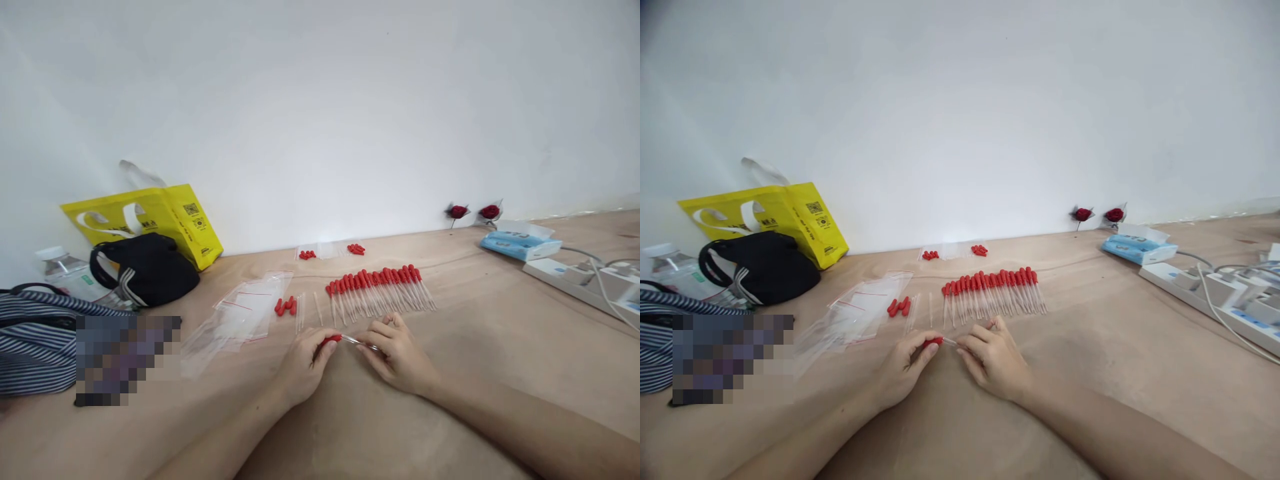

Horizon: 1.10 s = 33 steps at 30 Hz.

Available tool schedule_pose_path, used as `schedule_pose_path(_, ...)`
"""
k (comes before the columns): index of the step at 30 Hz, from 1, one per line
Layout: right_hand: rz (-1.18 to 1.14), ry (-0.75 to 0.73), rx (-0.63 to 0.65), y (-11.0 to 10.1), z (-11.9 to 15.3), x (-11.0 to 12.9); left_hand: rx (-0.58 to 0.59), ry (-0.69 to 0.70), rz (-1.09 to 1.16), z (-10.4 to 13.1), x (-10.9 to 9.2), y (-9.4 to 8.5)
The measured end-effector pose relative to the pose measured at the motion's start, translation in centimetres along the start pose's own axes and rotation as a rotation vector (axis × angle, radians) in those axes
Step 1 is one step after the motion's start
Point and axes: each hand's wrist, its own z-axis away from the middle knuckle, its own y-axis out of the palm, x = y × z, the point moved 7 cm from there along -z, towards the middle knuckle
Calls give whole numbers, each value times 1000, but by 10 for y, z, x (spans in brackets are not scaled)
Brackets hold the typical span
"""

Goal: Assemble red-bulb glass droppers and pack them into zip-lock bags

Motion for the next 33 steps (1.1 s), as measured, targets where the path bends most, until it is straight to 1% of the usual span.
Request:
schedule_pose_path(5, -15, -30, -5, 2, 1, 6, -19, -77, 126, 1, 1, 1)
schedule_pose_path(8, -20, -43, 22, 3, 0, 10, -41, -124, 121, 3, 4, 1)
schedule_pose_path(10, -8, -65, 42, 2, -1, 12, -38, -129, 83, 5, 5, 1)
schedule_pose_path(12, 24, -103, 53, 0, -3, 13, -26, -88, 24, 6, 2, 1)
schedule_pose_path(15, 80, -148, 59, -2, -4, 15, -27, 31, -92, 6, -8, 0)
schedule_pose_path(19, 95, -110, 57, -1, -4, 15, -42, 145, -178, 7, -22, 0)
schedule_pose_path(23, 56, -100, 62, 1, -2, 17, 5, 241, -191, 8, -30, 4)
schedule_pose_path(26, 28, -92, 83, 3, -2, 18, 36, 271, -199, 10, -30, 7)
schedule_pose_path(33, -21, -58, 141, 11, -2, 12, 32, 274, -195, 8, -28, 8)
